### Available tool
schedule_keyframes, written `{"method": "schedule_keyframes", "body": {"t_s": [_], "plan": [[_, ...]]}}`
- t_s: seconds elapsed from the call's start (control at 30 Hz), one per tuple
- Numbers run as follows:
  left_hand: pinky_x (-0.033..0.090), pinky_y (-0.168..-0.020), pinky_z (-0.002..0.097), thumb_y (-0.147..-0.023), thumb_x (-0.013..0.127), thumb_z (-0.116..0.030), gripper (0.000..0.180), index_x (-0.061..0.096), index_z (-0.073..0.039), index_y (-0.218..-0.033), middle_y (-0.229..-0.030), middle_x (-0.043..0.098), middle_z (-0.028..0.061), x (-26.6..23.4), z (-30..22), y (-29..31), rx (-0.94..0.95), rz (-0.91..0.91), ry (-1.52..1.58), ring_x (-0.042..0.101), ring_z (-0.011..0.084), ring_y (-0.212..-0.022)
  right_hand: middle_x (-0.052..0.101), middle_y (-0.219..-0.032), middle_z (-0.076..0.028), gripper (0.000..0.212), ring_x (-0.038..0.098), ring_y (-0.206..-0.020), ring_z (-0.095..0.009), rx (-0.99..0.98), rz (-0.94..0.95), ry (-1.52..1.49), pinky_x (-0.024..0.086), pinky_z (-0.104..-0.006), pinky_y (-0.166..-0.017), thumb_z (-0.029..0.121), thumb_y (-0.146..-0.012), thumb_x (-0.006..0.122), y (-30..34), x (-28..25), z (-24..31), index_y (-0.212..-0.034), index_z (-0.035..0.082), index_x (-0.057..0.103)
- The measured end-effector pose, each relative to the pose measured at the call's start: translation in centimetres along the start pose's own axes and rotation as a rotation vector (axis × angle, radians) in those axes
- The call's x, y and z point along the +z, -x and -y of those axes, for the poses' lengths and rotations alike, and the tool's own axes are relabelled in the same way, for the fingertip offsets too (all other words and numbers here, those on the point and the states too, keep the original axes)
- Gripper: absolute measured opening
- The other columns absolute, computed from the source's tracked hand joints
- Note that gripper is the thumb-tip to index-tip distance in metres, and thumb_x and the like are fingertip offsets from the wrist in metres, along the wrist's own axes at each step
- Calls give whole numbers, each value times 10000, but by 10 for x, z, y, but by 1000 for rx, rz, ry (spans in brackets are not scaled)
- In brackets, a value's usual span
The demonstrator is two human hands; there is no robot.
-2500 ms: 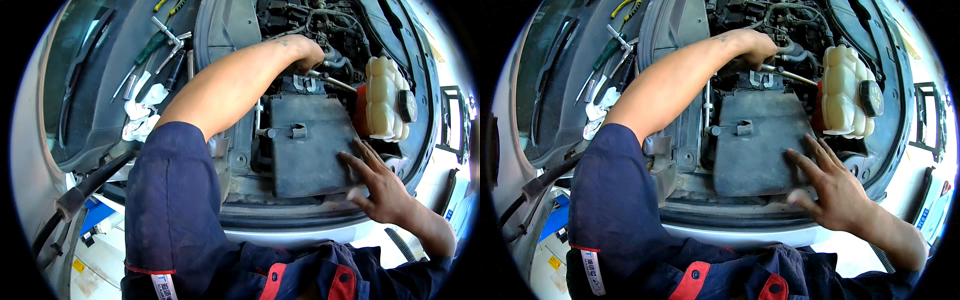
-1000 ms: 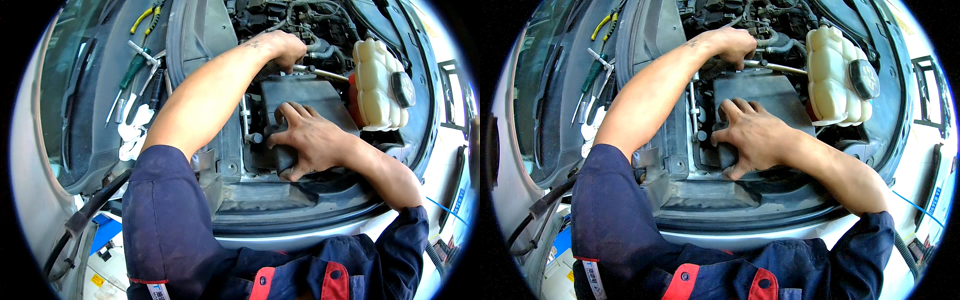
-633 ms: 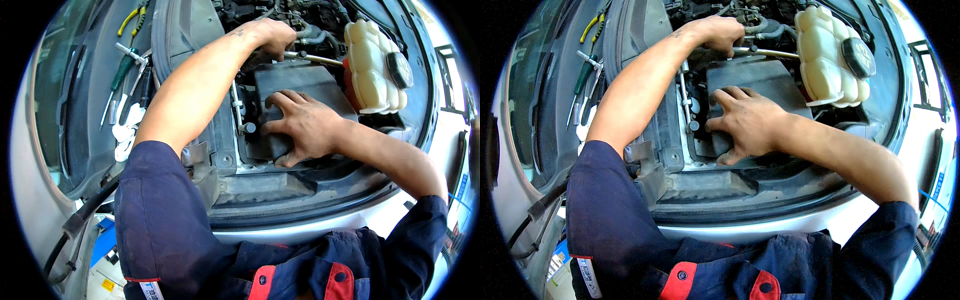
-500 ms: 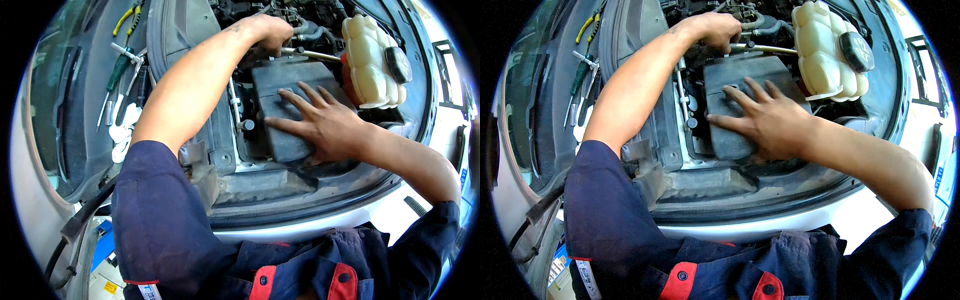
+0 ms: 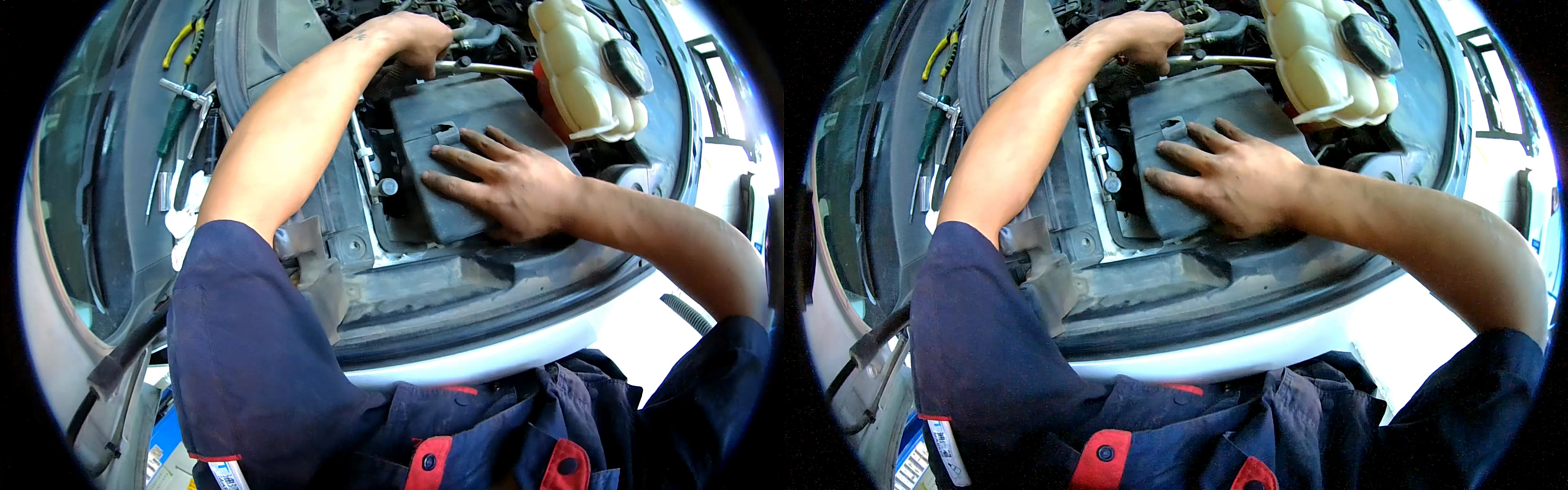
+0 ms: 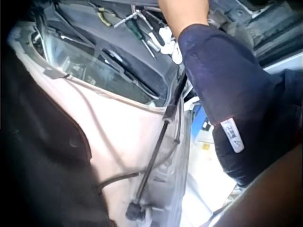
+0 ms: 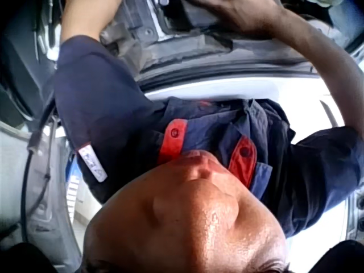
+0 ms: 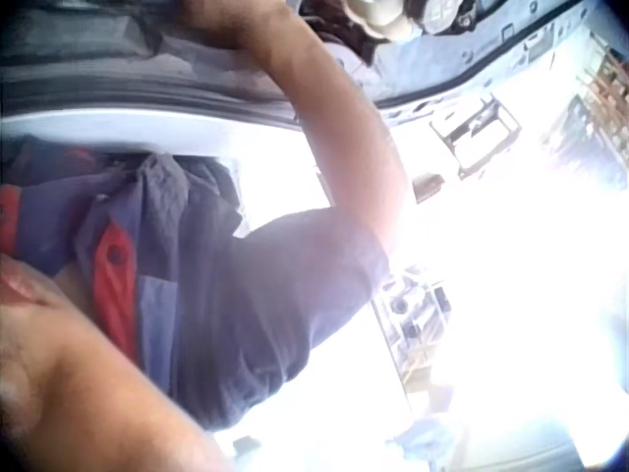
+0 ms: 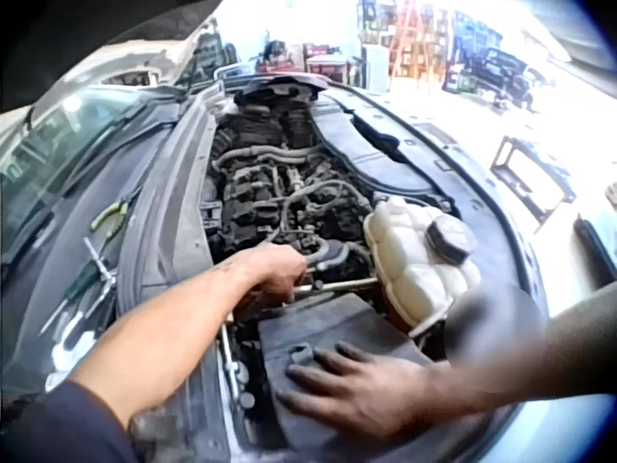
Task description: The person removes a plastic engine cover, wipes it with a cloth, and reinstalls it over the engine bay. They then connect an electrical connector to a component under the cover.
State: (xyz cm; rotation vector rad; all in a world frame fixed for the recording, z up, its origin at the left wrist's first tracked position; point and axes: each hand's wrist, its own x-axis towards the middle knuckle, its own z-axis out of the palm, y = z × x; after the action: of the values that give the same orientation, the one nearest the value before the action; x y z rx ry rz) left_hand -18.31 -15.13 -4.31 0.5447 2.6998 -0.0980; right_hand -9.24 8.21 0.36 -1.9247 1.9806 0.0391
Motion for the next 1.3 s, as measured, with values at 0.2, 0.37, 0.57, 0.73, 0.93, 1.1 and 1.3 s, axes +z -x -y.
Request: {"method": "schedule_keyframes", "body": {"t_s": [0.2, 0.37, 0.57, 0.73, 0.93, 1.1, 1.3], "plan": [[559, -816, 382, -734, 686, -271, 263, 750, -65, -884, -938, 711, 162, 4, -9, -12, 50, -65, -172, 691, 308, -908, 333, -1507, -157, 914, 338, -1373, -414, -5, -42, -55, 298, -537, -1136, 275, -705, 778, 3, -1, -1, -1487, 212, 309], [489, -918, 407, -793, 673, -237, 505, 573, -12, -1234, -1208, 603, 233, -5, -25, -34, 186, 11, 261, 600, 356, -1083, 376, -1468, -136, 899, 382, -1339, -397, 40, -99, -155, 322, -527, -1114, 283, -666, 800, 10, -4, -1, -1449, 181, 370], [446, -888, 329, -1020, 367, -464, 552, 563, -5, -1256, -1201, 604, 128, 2, 2, -52, -238, 389, 838, 565, 201, -1014, 312, -1520, -149, 752, 320, -1384, -430, 27, -61, -215, 275, -597, -1117, 271, -805, 675, 7, -1, 1, -1472, 186, 338], [437, -973, 403, -1015, 297, -512, 636, 436, -25, -1400, -1348, 515, 175, 22, -10, -90, -185, 391, 625, 532, 223, -1131, 241, -1565, -144, 701, 275, -1397, -470, 78, -42, -251, 242, -623, -1120, 253, -855, 609, 25, -1, -5, -1494, 242, 320], [344, -1038, 519, -840, 213, -838, 1002, 229, -105, -1523, -1495, 324, 247, 28, -8, -83, -393, 618, 769, 473, 320, -1243, 244, -1560, -171, 704, 244, -1394, -510, 324, -59, -207, 318, -608, -1091, 235, -862, 608, 31, 2, -1, -1499, 276, 310], [220, -1149, 497, -819, 245, -851, 981, 175, -191, -1541, -1588, 128, 201, 28, 0, -79, -244, 660, 793, 146, 307, -1471, 258, -1548, -190, 755, 270, -1384, -507, 299, -11, -224, 399, -564, -1054, 269, -839, 662, 34, -7, -9, -1502, 252, 301], [305, -1118, 474, -829, 351, -814, 976, 195, -161, -1537, -1568, 186, 214, 29, 2, -79, -401, 660, 759, 250, 339, -1425, 286, -1537, -186, 843, 300, -1379, -486, 297, -97, -183, 299, -603, -1103, 330, -786, 731, 35, -2, -8, -1503, 277, 291]]}}
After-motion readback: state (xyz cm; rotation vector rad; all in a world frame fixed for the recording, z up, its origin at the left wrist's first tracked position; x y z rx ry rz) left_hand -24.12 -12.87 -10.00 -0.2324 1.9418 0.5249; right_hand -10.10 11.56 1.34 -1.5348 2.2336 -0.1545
